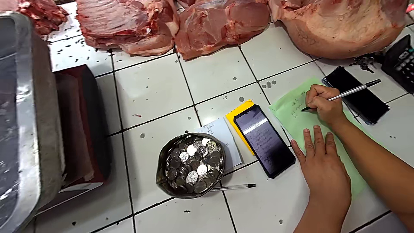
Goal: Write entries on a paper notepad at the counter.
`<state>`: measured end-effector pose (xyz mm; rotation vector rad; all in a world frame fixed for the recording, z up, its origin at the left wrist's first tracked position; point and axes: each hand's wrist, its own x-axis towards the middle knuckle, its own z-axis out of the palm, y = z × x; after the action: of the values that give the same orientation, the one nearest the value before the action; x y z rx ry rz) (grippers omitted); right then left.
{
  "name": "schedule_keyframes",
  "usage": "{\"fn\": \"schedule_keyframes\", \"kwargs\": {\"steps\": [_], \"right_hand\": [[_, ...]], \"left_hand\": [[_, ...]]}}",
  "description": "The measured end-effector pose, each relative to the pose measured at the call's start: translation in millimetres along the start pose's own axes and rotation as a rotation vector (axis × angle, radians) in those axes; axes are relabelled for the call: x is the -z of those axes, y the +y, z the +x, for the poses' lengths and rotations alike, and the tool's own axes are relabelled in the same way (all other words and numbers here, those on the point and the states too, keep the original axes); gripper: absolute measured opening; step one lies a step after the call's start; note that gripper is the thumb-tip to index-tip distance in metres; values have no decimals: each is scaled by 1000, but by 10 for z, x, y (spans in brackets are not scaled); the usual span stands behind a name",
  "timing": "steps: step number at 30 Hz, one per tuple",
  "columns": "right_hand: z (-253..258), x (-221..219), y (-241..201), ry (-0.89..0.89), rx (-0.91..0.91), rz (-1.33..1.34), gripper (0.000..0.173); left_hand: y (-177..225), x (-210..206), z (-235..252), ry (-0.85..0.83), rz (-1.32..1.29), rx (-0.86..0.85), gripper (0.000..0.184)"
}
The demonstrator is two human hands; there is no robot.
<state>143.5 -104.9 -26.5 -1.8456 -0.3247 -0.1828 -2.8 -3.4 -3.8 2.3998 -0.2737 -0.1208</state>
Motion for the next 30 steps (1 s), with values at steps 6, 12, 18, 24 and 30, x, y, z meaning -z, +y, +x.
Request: {"fn": "schedule_keyframes", "kwargs": {"steps": [6, 12, 18, 24, 30], "right_hand": [[5, -59, -33, 51, -30, 14, 25], [8, -36, -45, 40, -56, -5, 24], [26, -34, -45, 36, -53, -2, 25], [39, -8, -24, 0, -36, 2, 24], [16, -18, -8, -21, -38, 10, 23]], "left_hand": [[-8, 50, 5, -76, -53, 2, 53], [4, 54, 17, -102, -46, -9, 52], [8, 67, 19, -113, -73, -5, 53], [15, 43, 18, -40, -80, -17, 52], [13, 28, 20, -32, -48, -19, 51]]}}
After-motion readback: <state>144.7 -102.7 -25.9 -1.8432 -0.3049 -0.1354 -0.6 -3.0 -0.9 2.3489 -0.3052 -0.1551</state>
